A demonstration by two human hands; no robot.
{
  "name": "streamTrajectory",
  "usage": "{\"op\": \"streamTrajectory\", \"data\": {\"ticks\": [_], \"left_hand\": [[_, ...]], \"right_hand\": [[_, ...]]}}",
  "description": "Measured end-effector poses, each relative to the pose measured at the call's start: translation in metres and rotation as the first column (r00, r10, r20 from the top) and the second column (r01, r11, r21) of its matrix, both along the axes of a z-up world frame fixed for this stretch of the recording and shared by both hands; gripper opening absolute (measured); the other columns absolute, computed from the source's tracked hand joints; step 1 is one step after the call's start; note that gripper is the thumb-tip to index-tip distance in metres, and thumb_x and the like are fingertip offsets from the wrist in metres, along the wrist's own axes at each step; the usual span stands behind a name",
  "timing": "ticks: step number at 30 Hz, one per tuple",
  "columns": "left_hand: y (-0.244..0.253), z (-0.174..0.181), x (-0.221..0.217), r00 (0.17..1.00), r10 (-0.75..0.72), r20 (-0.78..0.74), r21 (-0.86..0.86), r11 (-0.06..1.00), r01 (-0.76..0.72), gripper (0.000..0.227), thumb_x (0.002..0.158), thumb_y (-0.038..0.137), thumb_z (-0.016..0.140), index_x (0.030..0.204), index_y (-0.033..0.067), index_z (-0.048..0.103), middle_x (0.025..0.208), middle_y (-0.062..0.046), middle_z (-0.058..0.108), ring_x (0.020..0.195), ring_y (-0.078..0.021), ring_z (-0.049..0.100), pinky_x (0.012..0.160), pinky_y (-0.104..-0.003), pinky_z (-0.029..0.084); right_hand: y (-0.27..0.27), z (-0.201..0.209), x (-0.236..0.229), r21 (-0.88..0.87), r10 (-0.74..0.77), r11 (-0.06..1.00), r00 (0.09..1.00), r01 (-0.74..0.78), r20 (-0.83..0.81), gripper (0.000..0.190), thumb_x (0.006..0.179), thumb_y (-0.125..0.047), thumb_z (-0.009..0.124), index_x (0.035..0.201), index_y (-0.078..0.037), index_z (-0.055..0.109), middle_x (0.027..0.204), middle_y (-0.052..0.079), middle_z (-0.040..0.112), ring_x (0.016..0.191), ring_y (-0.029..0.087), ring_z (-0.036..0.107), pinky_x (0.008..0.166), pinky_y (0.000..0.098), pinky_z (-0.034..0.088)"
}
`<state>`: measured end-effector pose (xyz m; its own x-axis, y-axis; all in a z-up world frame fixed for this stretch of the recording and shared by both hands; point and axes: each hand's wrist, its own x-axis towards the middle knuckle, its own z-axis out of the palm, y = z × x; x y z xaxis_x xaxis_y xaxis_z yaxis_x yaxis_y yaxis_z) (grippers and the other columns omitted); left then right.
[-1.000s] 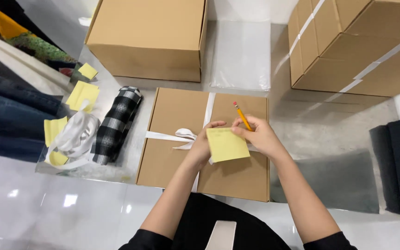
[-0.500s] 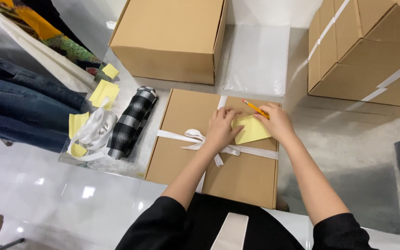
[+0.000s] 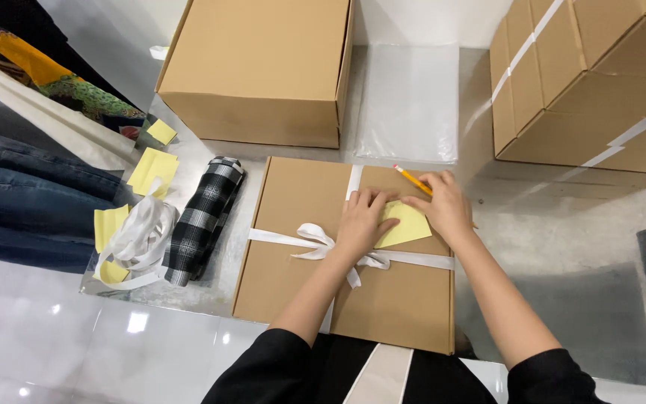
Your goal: Packaging a garment into a plastic bag and placing it inside a cardboard box.
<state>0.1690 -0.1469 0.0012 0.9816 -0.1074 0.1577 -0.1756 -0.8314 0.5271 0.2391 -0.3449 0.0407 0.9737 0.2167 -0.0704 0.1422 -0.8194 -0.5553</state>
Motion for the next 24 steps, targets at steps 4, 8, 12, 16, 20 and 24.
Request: {"op": "streamTrajectory", "data": {"ticks": [4,8,12,16,20,24], "left_hand": [[-0.001,0.011,-0.002,0.999,0.003,0.034,0.064,0.998,-0.005,0.054,0.092,0.043,0.079,0.14,0.0267,0.06,0.131,-0.006,0.055,0.126,-0.031,0.051,0.099,-0.043,0.047],[0.008,0.024,0.004,0.997,0.03,-0.07,0.114,0.993,-0.022,0.078,0.09,0.055,0.077,0.155,0.023,0.047,0.165,-0.015,0.034,0.158,-0.0403,0.021,0.119,-0.062,0.024],[0.026,0.019,0.017,0.989,0.024,-0.147,0.157,0.988,-0.001,0.099,0.084,0.074,0.073,0.163,0.0264,0.038,0.177,-0.011,0.021,0.166,-0.038,0.011,0.129,-0.07,0.006],[0.035,0.031,0.013,0.988,-0.028,-0.152,0.16,0.986,0.052,0.086,0.092,0.068,0.068,0.164,0.0347,0.036,0.177,-0.009,0.021,0.166,-0.0364,0.013,0.131,-0.068,0.008],[0.036,0.026,0.014,0.98,-0.095,-0.172,0.183,0.975,0.126,0.071,0.1,0.067,0.059,0.162,0.0458,0.035,0.177,-0.002,0.021,0.167,-0.0313,0.01,0.131,-0.068,0.005],[0.036,0.018,0.016,0.988,-0.043,-0.151,0.078,0.995,0.055,0.086,0.097,0.067,0.066,0.167,0.0364,0.028,0.177,-0.003,0.022,0.166,-0.0267,0.016,0.133,-0.064,0.005]], "right_hand": [[0.013,-0.013,-0.003,-0.148,-0.079,0.985,0.993,0.091,0.084,0.053,0.091,-0.052,0.082,0.128,-0.017,0.07,0.125,0.008,0.058,0.11,0.043,0.072,0.085,0.0577,0.061],[0.012,-0.027,-0.006,-0.201,-0.041,0.974,0.952,0.106,0.305,0.052,0.095,-0.055,0.077,0.128,-0.016,0.067,0.122,0.005,0.053,0.114,0.037,0.069,0.08,0.0563,0.063],[-0.003,-0.044,0.004,-0.237,0.049,0.97,0.908,0.056,0.416,0.043,0.101,-0.05,0.074,0.127,-0.017,0.069,0.115,0.003,0.056,0.114,0.033,0.068,0.079,0.0518,0.063],[-0.013,-0.065,0.015,-0.247,0.081,0.968,0.879,0.043,0.47,0.032,0.104,-0.044,0.073,0.121,-0.018,0.069,0.112,0.0,0.057,0.109,0.029,0.069,0.077,0.0469,0.063],[-0.021,-0.058,0.028,-0.159,0.081,0.987,0.823,0.012,0.563,0.025,0.104,-0.034,0.079,0.106,-0.012,0.069,0.111,0.002,0.057,0.105,0.028,0.071,0.079,0.0403,0.063],[-0.004,0.031,0.009,0.581,-0.324,0.814,0.843,0.018,0.429,0.026,0.126,-0.024,0.055,0.11,-0.004,0.06,0.075,0.0,0.047,0.07,0.019,0.066,0.066,0.0275,0.054]]}}
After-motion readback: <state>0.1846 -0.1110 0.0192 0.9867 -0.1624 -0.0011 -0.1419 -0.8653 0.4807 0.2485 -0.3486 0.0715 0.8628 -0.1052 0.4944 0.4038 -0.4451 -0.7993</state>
